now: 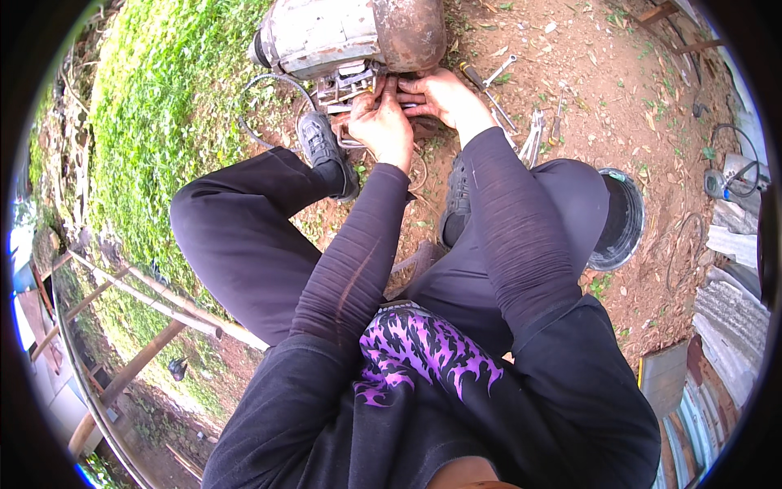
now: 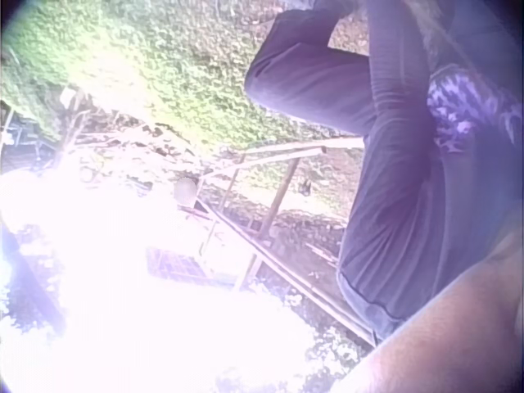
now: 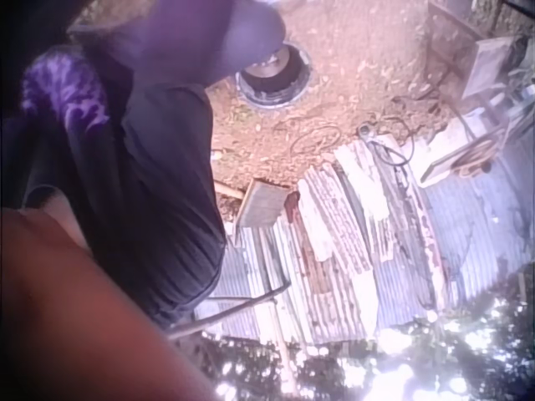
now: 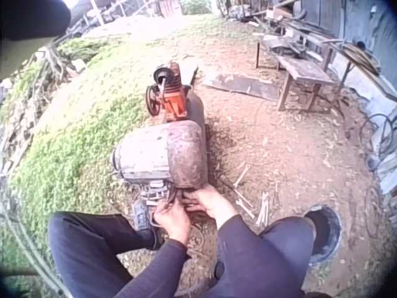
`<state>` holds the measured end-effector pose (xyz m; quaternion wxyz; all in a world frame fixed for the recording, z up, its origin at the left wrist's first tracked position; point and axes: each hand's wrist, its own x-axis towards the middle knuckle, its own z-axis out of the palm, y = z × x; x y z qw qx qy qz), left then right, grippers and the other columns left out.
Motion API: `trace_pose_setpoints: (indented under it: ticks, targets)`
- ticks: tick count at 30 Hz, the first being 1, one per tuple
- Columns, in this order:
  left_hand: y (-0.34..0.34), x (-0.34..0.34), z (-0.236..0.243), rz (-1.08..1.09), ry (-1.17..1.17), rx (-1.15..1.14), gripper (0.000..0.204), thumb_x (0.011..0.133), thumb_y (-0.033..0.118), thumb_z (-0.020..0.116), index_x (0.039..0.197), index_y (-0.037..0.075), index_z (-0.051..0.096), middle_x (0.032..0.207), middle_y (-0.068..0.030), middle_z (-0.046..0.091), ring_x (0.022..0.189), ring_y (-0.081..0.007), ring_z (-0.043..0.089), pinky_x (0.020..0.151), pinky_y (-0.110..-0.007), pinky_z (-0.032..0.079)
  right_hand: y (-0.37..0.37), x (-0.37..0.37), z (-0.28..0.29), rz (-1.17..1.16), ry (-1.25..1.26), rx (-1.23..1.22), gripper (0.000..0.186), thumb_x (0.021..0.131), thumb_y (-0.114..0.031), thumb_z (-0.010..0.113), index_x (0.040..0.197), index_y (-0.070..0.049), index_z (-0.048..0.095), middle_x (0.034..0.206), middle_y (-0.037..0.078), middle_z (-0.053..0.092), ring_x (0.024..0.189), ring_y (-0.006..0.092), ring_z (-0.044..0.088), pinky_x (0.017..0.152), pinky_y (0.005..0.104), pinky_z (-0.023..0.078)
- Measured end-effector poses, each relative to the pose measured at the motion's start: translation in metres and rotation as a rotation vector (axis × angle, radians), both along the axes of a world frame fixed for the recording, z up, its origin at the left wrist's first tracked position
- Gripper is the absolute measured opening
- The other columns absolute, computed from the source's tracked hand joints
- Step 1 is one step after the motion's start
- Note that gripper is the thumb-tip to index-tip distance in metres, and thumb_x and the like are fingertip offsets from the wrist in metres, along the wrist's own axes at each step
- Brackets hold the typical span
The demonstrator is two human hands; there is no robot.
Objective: The person installs a drive belt onto an engine and tightens components using a wrench.
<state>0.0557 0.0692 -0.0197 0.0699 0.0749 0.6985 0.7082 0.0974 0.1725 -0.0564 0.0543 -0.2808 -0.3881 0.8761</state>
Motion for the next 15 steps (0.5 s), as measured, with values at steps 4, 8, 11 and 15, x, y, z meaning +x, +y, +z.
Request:
trace_pose_setpoints:
  ticks: [4, 8, 11, 15]
  targets:
    - [-0.006, -0.005, -0.009, -0.012, 0.022, -0.031, 0.017, 0.086, 0.004, 0.073, 0.098, -0.008, 0.073, 0.094, -0.0133, 0.073, 0.081, -0.0154, 0.065, 0.080, -0.028, 0.051, 0.000, 0.000, 0.001, 0.004, 0.005, -0.014, 0.039, 0.094, -0.006, 0.059, 0.131, 0.003, 0.051, 0.121, 0.015, 0.063, 0.108, 0.0285, 0.065, 0.084, 0.0419, 0.059]
    - [-0.011, -0.009, -0.019, -0.016, 0.282, -0.235, 0.015, 0.087, 0.004, 0.071, 0.097, -0.007, 0.071, 0.092, -0.0134, 0.071, 0.084, -0.0166, 0.064, 0.082, -0.028, 0.050, 0.000, 0.000, 0.002, -0.004, 0.010, -0.020, 0.039, 0.094, -0.006, 0.060, 0.131, 0.003, 0.051, 0.121, 0.016, 0.063, 0.109, 0.0291, 0.065, 0.084, 0.0419, 0.059]
    - [-0.008, -0.002, -0.015, -0.012, 0.129, -0.131, 0.013, 0.088, 0.005, 0.070, 0.096, -0.006, 0.069, 0.091, -0.0136, 0.070, 0.084, -0.0172, 0.063, 0.082, -0.029, 0.049, -0.001, 0.000, -0.001, -0.017, 0.001, -0.026, 0.040, 0.093, -0.006, 0.061, 0.131, 0.003, 0.051, 0.121, 0.016, 0.063, 0.109, 0.0290, 0.065, 0.083, 0.0416, 0.059]
    - [-0.007, -0.001, -0.017, 0.008, 0.150, -0.163, 0.017, 0.087, 0.003, 0.071, 0.100, -0.006, 0.064, 0.092, -0.0122, 0.068, 0.084, -0.0162, 0.062, 0.080, -0.030, 0.049, -0.001, -0.002, -0.003, -0.023, -0.013, -0.016, 0.039, 0.093, -0.007, 0.062, 0.129, 0.003, 0.052, 0.118, 0.015, 0.065, 0.105, 0.0273, 0.066, 0.082, 0.0405, 0.059]
